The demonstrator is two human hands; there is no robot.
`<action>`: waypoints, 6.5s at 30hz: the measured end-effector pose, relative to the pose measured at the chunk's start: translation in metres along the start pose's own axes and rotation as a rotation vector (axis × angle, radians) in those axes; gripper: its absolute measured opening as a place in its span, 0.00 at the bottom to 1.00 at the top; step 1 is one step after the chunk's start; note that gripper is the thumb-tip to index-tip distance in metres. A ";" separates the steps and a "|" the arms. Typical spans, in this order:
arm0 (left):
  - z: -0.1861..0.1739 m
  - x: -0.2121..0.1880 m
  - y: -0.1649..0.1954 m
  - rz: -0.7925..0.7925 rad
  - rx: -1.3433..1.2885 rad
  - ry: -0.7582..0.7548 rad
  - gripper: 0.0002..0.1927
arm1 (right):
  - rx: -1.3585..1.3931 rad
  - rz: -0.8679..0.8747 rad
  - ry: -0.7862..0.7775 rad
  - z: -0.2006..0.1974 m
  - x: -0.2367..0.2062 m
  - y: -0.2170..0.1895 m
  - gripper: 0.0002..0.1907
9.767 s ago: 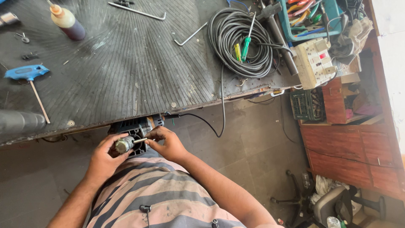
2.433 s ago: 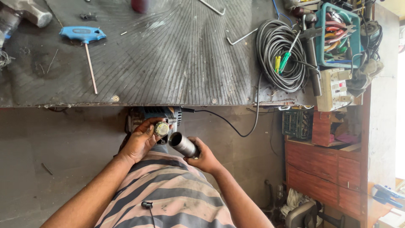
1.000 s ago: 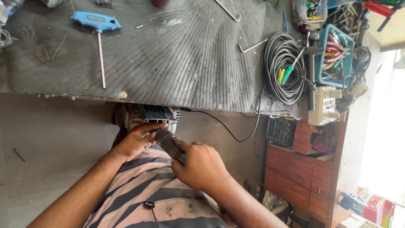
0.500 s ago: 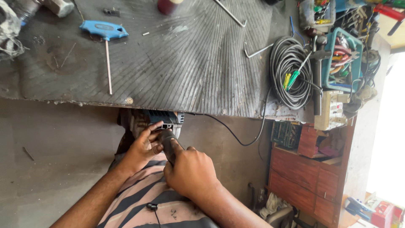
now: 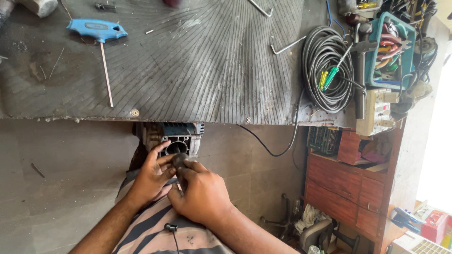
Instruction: The person applies grease to a metal piston and to the inside of the demolition hammer cylinder, then inserts the piston into the cylinder. They use a metal sleeve to press the piston fully into the housing, then hold the tool between their legs and work on its lower end by hand.
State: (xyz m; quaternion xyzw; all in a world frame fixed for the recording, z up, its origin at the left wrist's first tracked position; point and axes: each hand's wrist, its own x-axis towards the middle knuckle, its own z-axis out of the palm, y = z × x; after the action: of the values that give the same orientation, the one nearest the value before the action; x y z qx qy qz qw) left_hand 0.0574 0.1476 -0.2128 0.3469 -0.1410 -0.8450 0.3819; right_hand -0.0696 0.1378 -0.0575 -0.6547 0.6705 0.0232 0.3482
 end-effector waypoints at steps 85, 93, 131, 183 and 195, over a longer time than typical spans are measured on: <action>-0.002 0.069 0.006 1.035 1.068 -0.370 0.15 | 0.071 -0.408 0.260 -0.001 0.040 0.039 0.07; 0.000 0.063 -0.001 1.028 1.136 -0.297 0.13 | 0.119 -0.390 0.232 -0.002 0.036 0.041 0.07; -0.006 0.076 -0.013 1.102 1.128 -0.327 0.12 | 0.066 -0.529 0.320 0.004 0.035 0.052 0.10; -0.015 0.077 -0.029 1.048 1.239 -0.295 0.04 | 0.098 -0.486 0.172 0.016 0.041 0.073 0.11; -0.011 0.084 -0.024 1.021 1.079 -0.329 0.08 | 0.063 -0.574 0.209 -0.003 0.051 0.063 0.10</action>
State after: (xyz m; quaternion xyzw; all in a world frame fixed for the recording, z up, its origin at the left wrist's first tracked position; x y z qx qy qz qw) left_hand 0.0127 0.1018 -0.2729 0.2467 -0.7327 -0.4181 0.4770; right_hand -0.1222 0.1012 -0.1067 -0.8051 0.4909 -0.1642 0.2898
